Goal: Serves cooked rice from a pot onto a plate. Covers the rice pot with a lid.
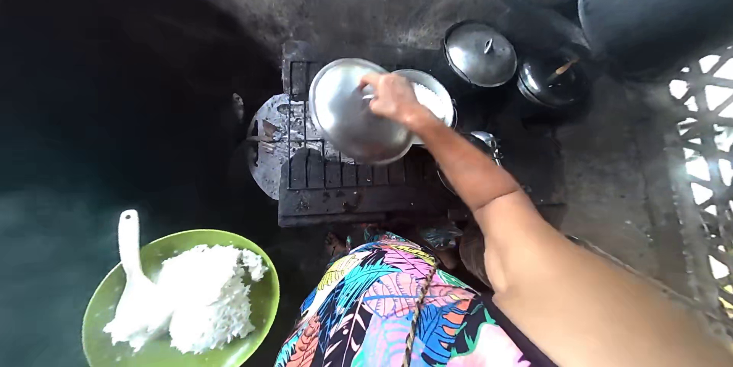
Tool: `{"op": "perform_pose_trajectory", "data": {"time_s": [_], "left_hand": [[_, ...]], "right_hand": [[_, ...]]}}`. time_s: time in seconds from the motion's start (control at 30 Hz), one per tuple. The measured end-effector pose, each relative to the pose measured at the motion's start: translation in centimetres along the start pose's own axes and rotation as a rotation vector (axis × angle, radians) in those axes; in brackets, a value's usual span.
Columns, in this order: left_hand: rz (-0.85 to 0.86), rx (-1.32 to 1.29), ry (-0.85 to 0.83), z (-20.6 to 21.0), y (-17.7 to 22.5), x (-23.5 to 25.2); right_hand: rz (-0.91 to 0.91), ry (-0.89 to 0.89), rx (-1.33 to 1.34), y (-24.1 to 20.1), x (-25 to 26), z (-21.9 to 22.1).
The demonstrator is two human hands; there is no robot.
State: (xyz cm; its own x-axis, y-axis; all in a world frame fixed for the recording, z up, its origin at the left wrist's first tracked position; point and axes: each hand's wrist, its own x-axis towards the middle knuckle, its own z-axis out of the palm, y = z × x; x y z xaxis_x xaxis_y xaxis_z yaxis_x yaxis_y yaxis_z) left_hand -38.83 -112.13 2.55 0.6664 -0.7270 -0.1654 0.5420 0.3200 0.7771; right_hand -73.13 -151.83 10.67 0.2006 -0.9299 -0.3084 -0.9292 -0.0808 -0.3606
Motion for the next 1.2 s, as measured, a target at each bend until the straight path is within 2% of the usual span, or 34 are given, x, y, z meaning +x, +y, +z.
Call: {"op": "perform_pose_trajectory", "data": {"time_s": [0.1,0.23,0.33,0.47,0.63,0.77,0.83,0.9,0.93,1.0,1.03,1.07,1.1,1.13,1.17,1.2], "left_hand": [[0.013,0.076,0.040,0.8,-0.6,-1.4],[0.028,0.106,0.090,1.2,-1.6,-3.8],[0.038,0.135,0.116,1.6,-1.9,-6.0],[0.073,0.143,0.141,2.0,-2.4,-8.3],[0.089,0.125,0.265,2.4,-3.3,-11.1],[0.092,0.102,0.323,1.8,-3.5,-13.3],[0.103,0.076,0.325,0.9,-3.5,-13.9],[0.152,0.093,0.374,0.0,-3.6,-14.4],[0.179,0.117,0.431,0.2,-3.5,-14.6],[0.209,0.130,0.577,1.1,-3.0,-15.0],[0.208,0.096,0.645,1.2,-2.8,-15.2],[0.202,0.064,0.714,1.2,-2.4,-15.3],[0.197,0.020,0.770,0.7,-1.9,-15.4],[0.196,-0.028,0.819,-0.1,-1.4,-15.8],[0.197,-0.069,0.859,-1.0,-0.9,-16.2],[0.198,-0.111,0.896,-2.1,-0.3,-16.7]], "right_hand": [[0.111,0.010,-0.113,4.8,3.0,-2.0],[0.218,-0.018,-0.217,10.3,6.5,-1.3],[0.279,-0.027,-0.215,12.1,7.4,0.2],[0.300,-0.062,-0.200,12.8,6.9,1.7],[0.331,-0.128,-0.230,12.7,5.3,1.8],[0.323,-0.132,-0.271,11.7,5.0,2.3],[0.344,-0.077,-0.232,11.3,4.5,2.1],[0.298,0.050,-0.141,11.3,3.1,1.4],[0.206,0.139,-0.078,11.1,2.2,0.8],[-0.135,0.251,0.200,10.4,0.5,-0.3],[-0.344,0.215,0.533,9.1,0.1,-0.3],[-0.530,0.084,0.951,6.3,-0.4,0.5],[-0.645,-0.166,1.343,2.8,-1.4,2.2],[-0.720,-0.474,1.584,-0.6,-2.8,4.7],[-0.720,-0.802,1.716,-3.3,-3.9,8.1],[-0.610,-1.040,1.640,-5.4,-4.8,12.1]]}}
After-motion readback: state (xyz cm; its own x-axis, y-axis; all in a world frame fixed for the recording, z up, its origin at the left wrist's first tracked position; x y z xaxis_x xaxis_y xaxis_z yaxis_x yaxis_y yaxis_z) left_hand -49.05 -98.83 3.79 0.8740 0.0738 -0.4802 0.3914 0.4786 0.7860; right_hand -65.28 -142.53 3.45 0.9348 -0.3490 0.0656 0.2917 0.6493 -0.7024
